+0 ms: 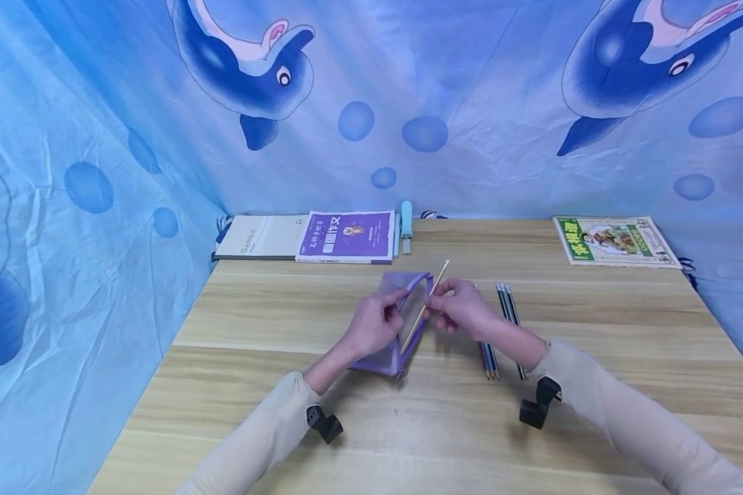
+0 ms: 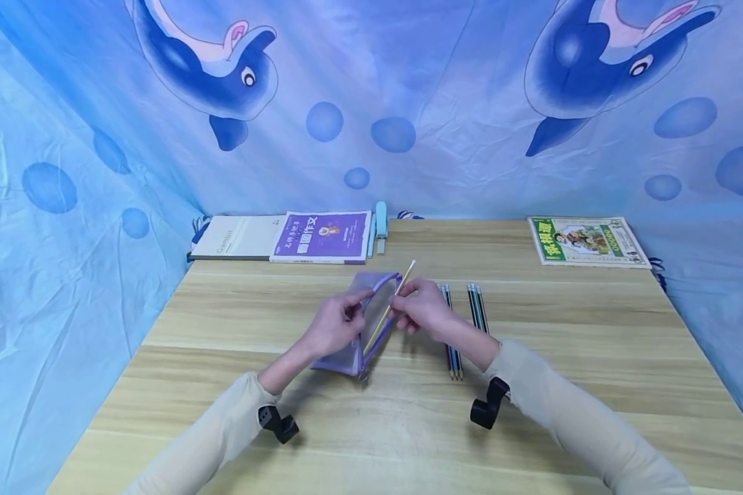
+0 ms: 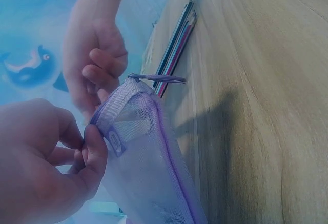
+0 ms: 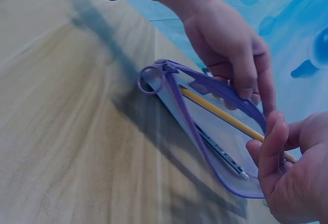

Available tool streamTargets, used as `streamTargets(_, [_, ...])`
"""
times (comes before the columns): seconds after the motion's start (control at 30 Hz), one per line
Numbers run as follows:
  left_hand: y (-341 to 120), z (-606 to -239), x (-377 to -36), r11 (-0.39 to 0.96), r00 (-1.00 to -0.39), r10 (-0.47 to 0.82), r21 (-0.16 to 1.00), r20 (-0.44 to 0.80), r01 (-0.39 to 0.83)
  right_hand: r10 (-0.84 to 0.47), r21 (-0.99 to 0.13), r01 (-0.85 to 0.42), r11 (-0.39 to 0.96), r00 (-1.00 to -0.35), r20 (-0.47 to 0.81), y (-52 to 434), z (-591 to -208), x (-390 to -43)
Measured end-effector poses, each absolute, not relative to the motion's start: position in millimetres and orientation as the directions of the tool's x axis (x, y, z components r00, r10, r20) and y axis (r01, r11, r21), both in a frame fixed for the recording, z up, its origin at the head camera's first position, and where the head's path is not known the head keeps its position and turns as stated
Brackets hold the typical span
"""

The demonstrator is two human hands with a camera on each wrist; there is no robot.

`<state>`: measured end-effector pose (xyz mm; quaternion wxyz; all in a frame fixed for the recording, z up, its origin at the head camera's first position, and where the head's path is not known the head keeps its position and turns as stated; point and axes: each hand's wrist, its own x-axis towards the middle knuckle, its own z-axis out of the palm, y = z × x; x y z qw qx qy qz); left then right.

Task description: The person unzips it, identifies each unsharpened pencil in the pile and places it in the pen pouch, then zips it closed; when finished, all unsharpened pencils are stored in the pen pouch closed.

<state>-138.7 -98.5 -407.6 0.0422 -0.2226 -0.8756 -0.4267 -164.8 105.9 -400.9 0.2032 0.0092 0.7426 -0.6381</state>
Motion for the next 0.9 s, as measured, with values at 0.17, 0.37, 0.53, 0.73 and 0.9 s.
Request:
streamTargets(0.17, [-98.3,-408.8,-139.1,0.542,-0.896,0.348,0.721,0.275,0.431,-0.25,-0.94,0.29,0.178,-0.911,-0.328,100.9,-407.3,-163.8])
streamTargets(0.37, [-98.4,-408.7,-139.2,0.543,-0.9,0.344,0.726,0.267,0.422,-0.268,-0.937,0.303,0.174,-0.901,-0.341,94.1,-412.2,-162.5])
streamTargets(0.53, [-97.7,-408.4,-138.7,0.541,-0.895,0.347,0.719,0.282,0.436,-0.274,-0.937,0.315,0.151,-0.897,-0.346,90.5,-415.2,-160.3])
streamTargets(0.73, [-97.5,-407.0,-137.9,0.541,-0.899,0.349,0.727,0.264,0.423,-0.284,-0.928,0.347,0.132,-0.884,-0.371,89.0,-416.6,-160.4])
streamTargets(0.9, [-96.8,-406.6,-137.6,0.538,-0.899,0.351,0.729,0.261,0.422,-0.286,-0.922,0.366,0.126,-0.877,-0.387,88.5,-419.3,-162.8])
